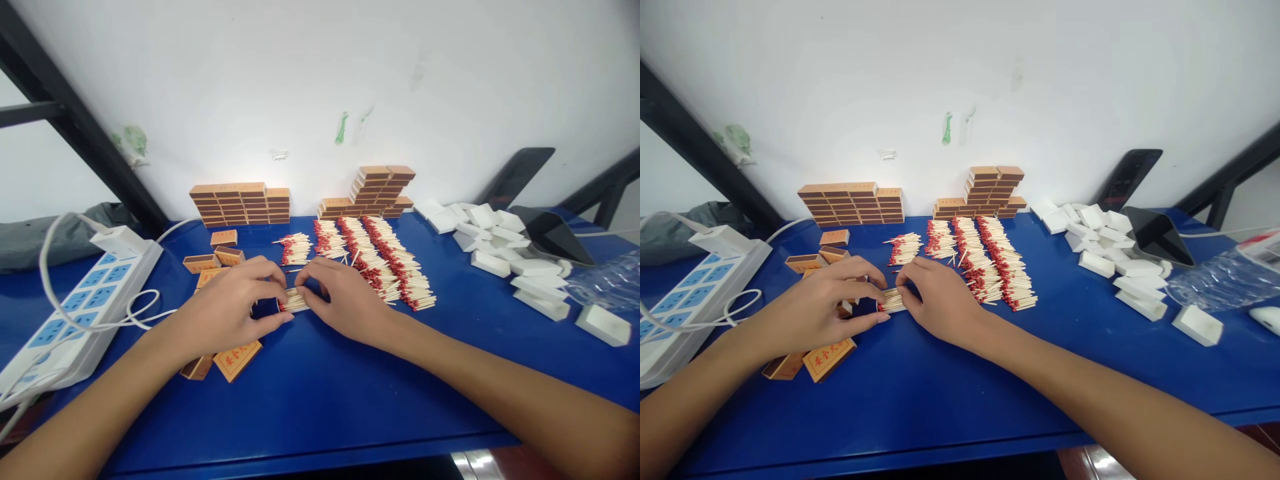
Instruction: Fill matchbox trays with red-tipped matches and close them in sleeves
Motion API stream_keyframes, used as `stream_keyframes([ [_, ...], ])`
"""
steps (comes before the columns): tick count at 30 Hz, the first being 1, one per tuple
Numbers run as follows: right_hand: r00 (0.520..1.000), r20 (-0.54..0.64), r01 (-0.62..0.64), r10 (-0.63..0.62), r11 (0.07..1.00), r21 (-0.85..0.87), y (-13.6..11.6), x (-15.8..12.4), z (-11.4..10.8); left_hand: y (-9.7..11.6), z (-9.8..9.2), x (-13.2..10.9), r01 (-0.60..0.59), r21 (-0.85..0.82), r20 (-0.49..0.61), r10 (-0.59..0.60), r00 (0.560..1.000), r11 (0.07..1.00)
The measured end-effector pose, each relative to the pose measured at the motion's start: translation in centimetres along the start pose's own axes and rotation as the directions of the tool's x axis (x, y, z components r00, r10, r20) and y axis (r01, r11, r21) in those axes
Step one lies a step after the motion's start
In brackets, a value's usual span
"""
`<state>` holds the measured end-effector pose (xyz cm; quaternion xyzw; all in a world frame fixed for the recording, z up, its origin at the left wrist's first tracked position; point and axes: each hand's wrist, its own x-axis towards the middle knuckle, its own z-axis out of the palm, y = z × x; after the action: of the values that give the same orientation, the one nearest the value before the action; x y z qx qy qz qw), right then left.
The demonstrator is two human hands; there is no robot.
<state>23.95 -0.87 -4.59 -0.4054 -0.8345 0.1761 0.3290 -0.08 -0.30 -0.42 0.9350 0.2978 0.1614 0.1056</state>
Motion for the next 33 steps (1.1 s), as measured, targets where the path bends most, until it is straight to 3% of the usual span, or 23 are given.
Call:
stream_keyframes([
  [9, 0.998, 0.041, 0.053, -0.053, 0.999, 0.004, -0.2, -0.2, -0.5, 0.2, -0.1, 0.2, 0.057, 0.029, -0.013, -0.057, 0.998, 0.998],
  [15, 0.984, 0.168, 0.068, -0.061, 0.997, -0.036, -0.4, -0.8, -1.5, 0.5, -3.0, -0.3, 0.203, 0.106, 0.063, -0.21, 0.976, 0.974],
  [20, 0.975, 0.22, 0.037, -0.015, 0.995, -0.095, -0.3, -0.8, -2.0, 0.8, -4.4, -0.7, 0.297, 0.142, 0.286, -0.326, 0.901, 0.944],
  [27, 0.981, 0.183, -0.016, 0.059, 0.974, -0.227, 0.5, -0.8, -2.8, 1.3, -4.0, -0.7, 0.415, 0.204, 0.392, -0.462, 0.795, 0.887],
  [28, 0.984, 0.172, -0.014, 0.054, 0.973, -0.229, 0.6, -0.8, -2.8, 1.3, -4.0, -0.7, 0.408, 0.191, 0.393, -0.451, 0.802, 0.893],
  [30, 0.99, 0.137, -0.001, 0.031, 0.977, -0.213, 0.7, -1.0, -2.9, 1.2, -3.7, -0.5, 0.354, 0.144, 0.338, -0.382, 0.86, 0.924],
  [33, 0.997, 0.075, 0.02, -0.007, 0.984, -0.174, 0.4, -1.1, -3.0, 0.9, -2.9, -0.2, 0.227, 0.089, 0.142, -0.238, 0.961, 0.97],
])
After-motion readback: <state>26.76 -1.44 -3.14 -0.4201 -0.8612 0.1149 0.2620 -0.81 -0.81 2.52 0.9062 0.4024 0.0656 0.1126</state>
